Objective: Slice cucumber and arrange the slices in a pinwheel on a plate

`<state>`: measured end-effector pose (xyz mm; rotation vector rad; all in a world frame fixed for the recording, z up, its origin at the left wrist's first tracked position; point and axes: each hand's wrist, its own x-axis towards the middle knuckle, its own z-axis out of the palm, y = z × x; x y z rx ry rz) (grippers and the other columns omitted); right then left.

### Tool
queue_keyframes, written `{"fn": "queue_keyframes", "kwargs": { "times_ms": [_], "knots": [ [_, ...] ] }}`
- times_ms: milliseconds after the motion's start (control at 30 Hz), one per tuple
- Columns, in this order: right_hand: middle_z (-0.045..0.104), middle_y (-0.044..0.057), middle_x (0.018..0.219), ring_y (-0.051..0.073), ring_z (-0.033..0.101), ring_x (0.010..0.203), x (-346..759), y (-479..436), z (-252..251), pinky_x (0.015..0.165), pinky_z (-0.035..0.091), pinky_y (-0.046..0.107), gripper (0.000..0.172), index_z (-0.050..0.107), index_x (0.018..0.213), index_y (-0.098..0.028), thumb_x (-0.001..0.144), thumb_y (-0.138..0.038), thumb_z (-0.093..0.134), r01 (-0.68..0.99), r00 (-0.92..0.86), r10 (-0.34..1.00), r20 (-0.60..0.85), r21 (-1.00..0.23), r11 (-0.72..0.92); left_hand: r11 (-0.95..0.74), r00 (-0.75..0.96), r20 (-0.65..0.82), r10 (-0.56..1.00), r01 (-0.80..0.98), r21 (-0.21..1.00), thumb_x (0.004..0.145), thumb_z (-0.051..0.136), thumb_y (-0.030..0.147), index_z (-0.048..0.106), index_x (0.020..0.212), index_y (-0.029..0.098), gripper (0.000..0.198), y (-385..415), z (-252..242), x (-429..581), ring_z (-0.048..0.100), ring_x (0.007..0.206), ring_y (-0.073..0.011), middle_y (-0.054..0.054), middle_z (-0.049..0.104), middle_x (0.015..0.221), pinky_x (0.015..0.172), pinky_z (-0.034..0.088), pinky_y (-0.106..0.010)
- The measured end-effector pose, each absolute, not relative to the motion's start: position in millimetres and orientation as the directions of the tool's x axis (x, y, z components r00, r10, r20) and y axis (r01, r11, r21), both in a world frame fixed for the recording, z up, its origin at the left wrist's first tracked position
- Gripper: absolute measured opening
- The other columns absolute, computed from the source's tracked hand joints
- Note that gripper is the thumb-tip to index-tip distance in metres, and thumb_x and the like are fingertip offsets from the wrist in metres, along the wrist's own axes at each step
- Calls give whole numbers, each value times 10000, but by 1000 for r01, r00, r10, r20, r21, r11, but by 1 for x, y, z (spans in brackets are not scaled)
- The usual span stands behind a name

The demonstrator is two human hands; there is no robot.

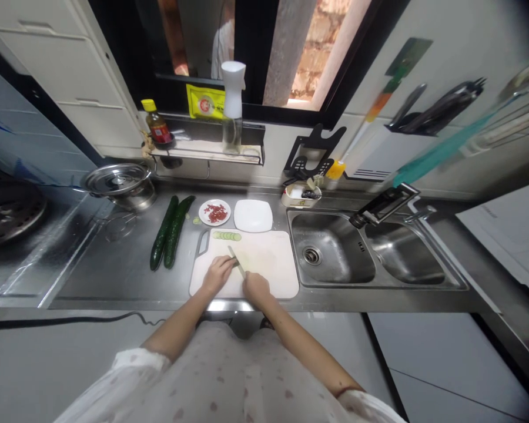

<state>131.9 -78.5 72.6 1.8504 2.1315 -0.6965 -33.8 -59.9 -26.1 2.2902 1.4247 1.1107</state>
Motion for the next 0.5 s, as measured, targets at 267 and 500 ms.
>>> {"fn": "queue_keyframes", "kwargs": {
  "times_ms": [267,500],
  "knots": [
    [683,153,1065,209,644,990,119,-61,77,791,454,279,335,626,1115,-123,897,-122,372,969,-168,872,-460,-240,61,-495,243,471,848,682,539,928,464,212,647,1139,227,280,-60,-26,-34,548,1027,-201,-74,630,1101,910,489,-380],
    [687,149,1048,222,648,988,121,-63,76,786,456,286,334,624,1117,-120,899,-119,371,968,-176,868,-464,-242,67,-501,249,477,843,685,528,927,462,208,643,1147,227,285,-60,-27,-33,545,1036,-198,-71,630,1102,925,483,-379]
  ]
}}
